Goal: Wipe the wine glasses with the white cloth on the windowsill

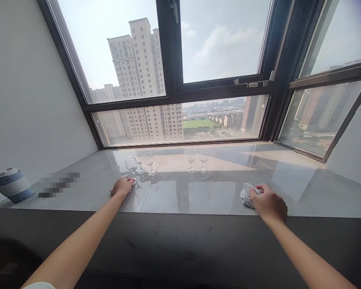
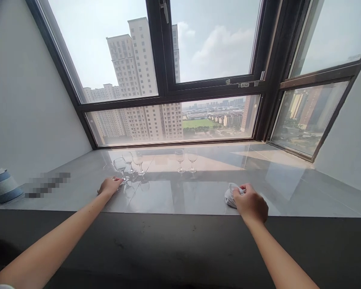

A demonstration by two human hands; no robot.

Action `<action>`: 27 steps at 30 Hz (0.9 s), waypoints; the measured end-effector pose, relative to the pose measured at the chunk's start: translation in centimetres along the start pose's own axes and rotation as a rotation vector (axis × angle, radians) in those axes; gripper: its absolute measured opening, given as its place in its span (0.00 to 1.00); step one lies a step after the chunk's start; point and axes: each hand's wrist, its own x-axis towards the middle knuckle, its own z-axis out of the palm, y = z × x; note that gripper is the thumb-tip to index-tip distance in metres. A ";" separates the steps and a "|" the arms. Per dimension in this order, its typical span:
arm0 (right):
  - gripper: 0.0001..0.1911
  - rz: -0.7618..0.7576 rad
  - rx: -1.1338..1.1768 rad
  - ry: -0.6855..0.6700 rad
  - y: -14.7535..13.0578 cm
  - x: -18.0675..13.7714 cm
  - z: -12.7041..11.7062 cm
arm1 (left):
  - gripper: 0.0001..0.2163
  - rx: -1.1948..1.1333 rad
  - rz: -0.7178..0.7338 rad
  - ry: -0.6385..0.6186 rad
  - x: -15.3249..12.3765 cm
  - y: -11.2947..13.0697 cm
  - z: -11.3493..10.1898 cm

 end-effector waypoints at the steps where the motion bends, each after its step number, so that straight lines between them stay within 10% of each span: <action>1: 0.18 0.000 -0.003 0.003 0.0 0.0 0.0 | 0.17 0.006 -0.009 0.004 0.0 0.1 0.1; 13: 0.18 -0.004 -0.026 0.026 0.1 0.1 0.2 | 0.43 0.014 -0.049 0.255 -2.6 -0.7 -0.2; 18: 0.19 -0.007 -0.042 0.005 0.0 -0.1 0.1 | 0.26 -0.106 0.116 0.465 -7.6 -0.6 -0.7; 27: 0.16 -0.017 -0.014 0.036 -0.1 0.0 0.1 | 0.12 -0.105 0.943 -0.207 -14.9 12.9 3.8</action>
